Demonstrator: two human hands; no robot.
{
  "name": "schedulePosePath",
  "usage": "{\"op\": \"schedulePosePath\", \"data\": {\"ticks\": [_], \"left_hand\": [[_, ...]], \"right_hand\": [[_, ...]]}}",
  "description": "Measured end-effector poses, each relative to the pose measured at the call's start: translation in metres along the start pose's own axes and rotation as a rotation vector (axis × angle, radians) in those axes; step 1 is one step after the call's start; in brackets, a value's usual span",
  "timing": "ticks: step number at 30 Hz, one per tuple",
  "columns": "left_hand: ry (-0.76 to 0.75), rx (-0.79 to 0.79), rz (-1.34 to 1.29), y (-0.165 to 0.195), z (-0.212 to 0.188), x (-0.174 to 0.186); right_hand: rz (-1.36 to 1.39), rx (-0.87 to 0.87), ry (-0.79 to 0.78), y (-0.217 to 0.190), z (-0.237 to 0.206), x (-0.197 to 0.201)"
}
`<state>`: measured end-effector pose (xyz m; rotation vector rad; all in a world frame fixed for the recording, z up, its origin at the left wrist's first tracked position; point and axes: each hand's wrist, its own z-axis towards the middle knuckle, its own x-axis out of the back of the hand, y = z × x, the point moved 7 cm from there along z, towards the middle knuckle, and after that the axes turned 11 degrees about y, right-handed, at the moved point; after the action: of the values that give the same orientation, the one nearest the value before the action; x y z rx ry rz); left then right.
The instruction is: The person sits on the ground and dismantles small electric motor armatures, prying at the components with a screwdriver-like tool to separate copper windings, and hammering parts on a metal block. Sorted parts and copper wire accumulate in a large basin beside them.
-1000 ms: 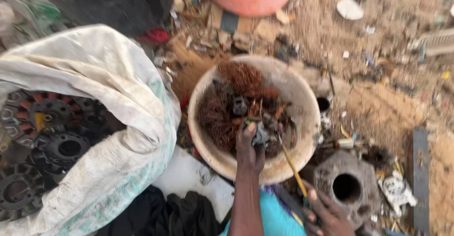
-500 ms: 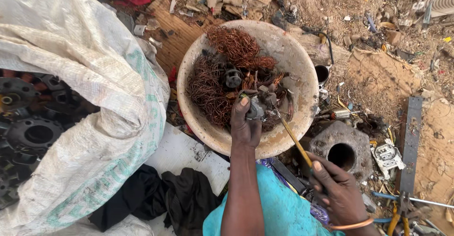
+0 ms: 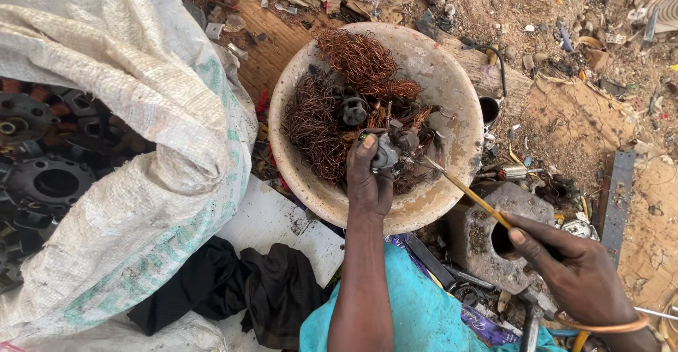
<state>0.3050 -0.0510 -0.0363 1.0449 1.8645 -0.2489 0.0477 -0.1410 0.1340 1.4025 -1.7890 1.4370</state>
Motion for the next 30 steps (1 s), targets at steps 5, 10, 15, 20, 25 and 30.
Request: {"op": "schedulePosePath", "data": {"ticks": [5, 10, 15, 20, 25, 30], "left_hand": [[0.065, -0.028, 0.065, -0.003, 0.002, 0.004], [0.019, -0.043, 0.067, -0.002, 0.001, 0.004], [0.074, -0.022, 0.065, -0.004, 0.003, 0.01], [0.134, -0.04, 0.138, -0.01, 0.01, 0.021], [-0.005, -0.103, 0.233, -0.015, 0.013, 0.015], [0.014, -0.077, 0.215, -0.013, 0.01, 0.016]], "right_hand": [[-0.08, 0.231, 0.106, -0.025, -0.012, 0.009], [-0.162, 0.539, 0.122, -0.059, -0.025, 0.015], [-0.559, 0.458, 0.081, -0.068, -0.027, 0.012], [-0.864, 0.508, 0.018, -0.071, -0.024, 0.013], [-1.037, 0.89, 0.089, -0.089, -0.039, 0.014], [-1.216, 0.801, 0.024, -0.089, -0.025, 0.012]]}}
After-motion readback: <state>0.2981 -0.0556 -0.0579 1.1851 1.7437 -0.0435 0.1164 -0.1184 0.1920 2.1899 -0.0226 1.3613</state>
